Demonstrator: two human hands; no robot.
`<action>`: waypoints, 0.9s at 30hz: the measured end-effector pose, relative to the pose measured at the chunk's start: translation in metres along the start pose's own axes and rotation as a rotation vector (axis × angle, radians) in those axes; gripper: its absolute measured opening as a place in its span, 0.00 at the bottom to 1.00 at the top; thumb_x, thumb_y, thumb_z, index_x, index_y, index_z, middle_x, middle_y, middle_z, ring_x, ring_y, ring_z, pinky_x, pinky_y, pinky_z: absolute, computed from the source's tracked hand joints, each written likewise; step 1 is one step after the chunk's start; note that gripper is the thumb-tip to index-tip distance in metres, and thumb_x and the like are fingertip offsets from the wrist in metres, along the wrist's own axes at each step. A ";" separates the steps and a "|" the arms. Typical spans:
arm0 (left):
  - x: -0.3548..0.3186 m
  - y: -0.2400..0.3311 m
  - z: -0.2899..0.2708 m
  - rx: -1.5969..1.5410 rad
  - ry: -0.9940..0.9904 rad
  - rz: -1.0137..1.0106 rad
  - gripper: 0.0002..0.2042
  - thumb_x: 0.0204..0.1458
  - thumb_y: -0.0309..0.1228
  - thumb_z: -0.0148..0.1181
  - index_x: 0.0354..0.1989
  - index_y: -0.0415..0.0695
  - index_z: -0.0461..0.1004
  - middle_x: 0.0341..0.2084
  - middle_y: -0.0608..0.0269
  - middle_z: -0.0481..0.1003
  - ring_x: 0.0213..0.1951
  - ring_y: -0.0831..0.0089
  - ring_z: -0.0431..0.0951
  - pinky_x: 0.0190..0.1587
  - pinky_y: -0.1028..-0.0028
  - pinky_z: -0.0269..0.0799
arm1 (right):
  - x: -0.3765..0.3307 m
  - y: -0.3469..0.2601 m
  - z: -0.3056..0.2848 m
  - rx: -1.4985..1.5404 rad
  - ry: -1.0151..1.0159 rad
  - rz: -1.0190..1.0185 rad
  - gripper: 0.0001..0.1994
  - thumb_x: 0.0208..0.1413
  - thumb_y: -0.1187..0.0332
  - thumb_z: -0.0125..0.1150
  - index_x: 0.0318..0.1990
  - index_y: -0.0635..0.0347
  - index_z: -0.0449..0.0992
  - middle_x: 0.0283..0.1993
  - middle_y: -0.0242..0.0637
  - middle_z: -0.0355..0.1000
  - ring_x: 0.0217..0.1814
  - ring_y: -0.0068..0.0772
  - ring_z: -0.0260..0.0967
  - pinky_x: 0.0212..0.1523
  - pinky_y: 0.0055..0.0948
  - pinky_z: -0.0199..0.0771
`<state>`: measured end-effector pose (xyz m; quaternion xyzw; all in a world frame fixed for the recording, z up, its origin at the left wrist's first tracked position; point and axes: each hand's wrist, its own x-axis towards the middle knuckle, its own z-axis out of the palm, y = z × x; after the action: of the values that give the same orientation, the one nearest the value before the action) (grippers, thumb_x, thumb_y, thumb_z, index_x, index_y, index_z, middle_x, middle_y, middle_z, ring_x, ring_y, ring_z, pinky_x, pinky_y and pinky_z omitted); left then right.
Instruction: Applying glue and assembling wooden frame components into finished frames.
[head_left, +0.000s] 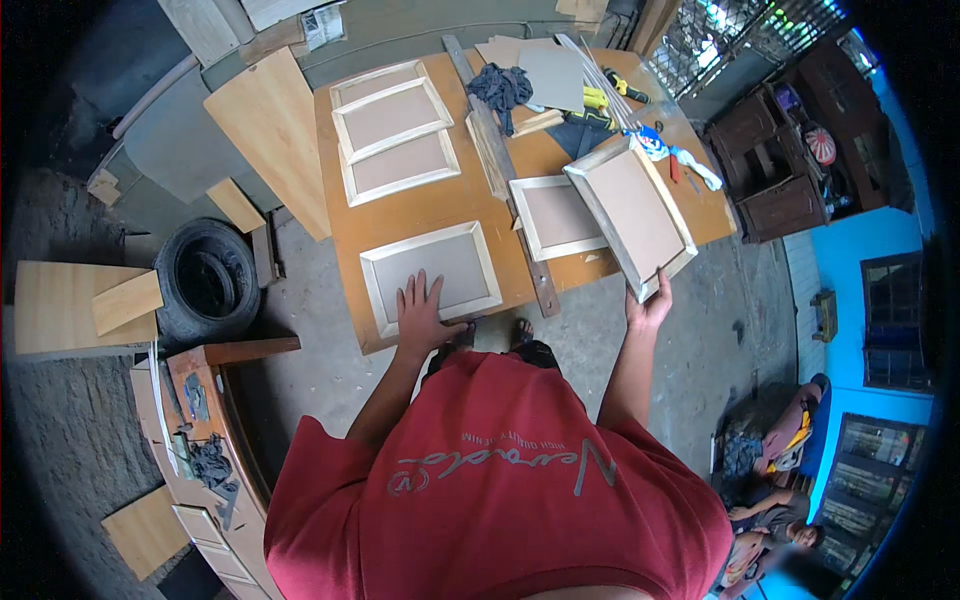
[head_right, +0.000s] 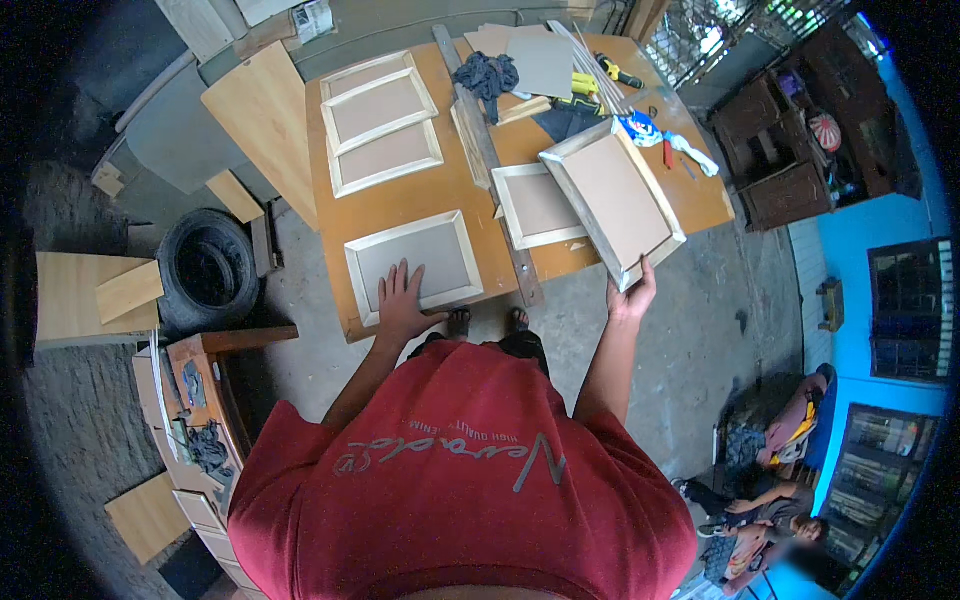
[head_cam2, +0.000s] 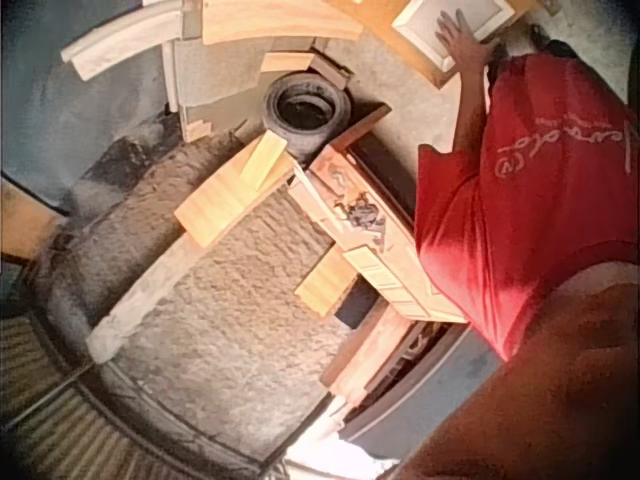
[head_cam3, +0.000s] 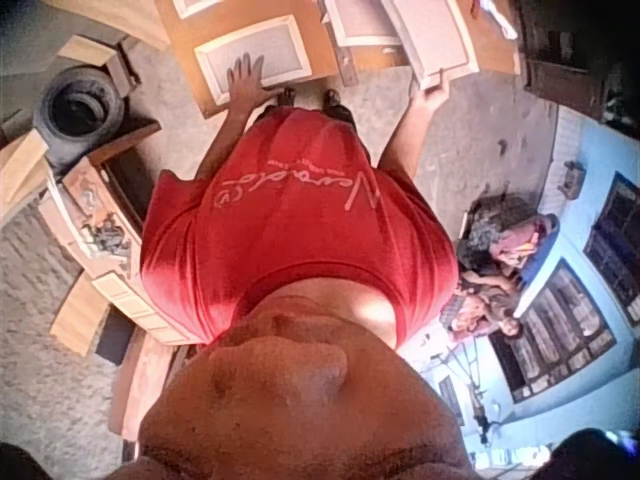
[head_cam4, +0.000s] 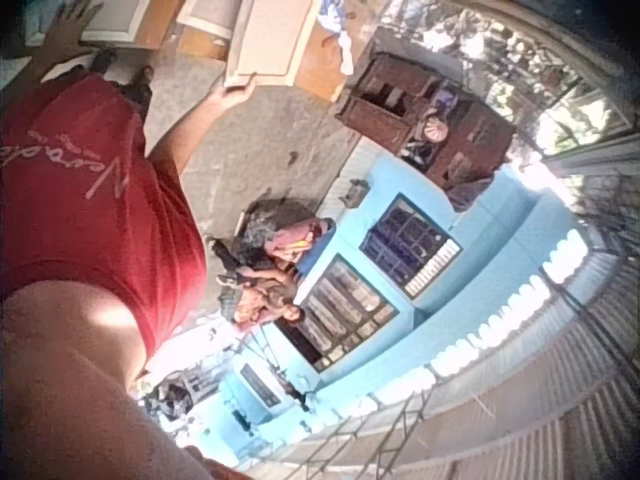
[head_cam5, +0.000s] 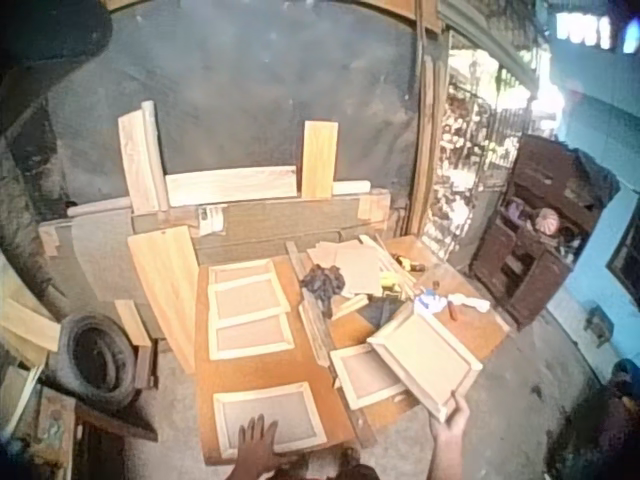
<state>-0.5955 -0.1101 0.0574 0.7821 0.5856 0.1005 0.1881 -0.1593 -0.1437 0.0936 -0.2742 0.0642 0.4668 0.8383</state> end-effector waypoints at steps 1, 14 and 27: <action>-0.005 0.000 0.002 -0.006 -0.004 0.008 0.52 0.29 0.54 0.75 0.67 0.51 0.58 0.69 0.44 0.50 0.70 0.45 0.47 0.68 0.43 0.41 | 0.001 -0.002 0.000 0.003 0.014 -0.004 0.22 0.60 0.69 0.53 0.61 0.62 0.64 0.60 0.44 0.68 0.61 0.48 0.67 0.61 0.52 0.67; -0.020 0.013 0.020 0.113 0.041 -0.038 0.48 0.30 0.47 0.76 0.65 0.53 0.61 0.66 0.46 0.55 0.67 0.46 0.53 0.67 0.45 0.48 | 0.047 -0.062 0.001 -0.014 -0.047 0.019 0.25 0.59 0.69 0.54 0.64 0.62 0.60 0.62 0.44 0.65 0.63 0.48 0.64 0.63 0.53 0.64; -0.004 0.043 0.016 -0.044 0.136 -0.046 0.39 0.39 0.45 0.72 0.62 0.47 0.63 0.62 0.44 0.60 0.64 0.45 0.57 0.66 0.55 0.54 | 0.084 -0.149 -0.054 0.057 -0.045 -0.043 0.24 0.61 0.67 0.52 0.63 0.65 0.61 0.62 0.43 0.66 0.63 0.46 0.64 0.63 0.50 0.64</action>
<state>-0.5526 -0.1273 0.0613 0.7555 0.6124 0.1619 0.1673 0.0175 -0.1709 0.0773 -0.2410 0.0527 0.4526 0.8569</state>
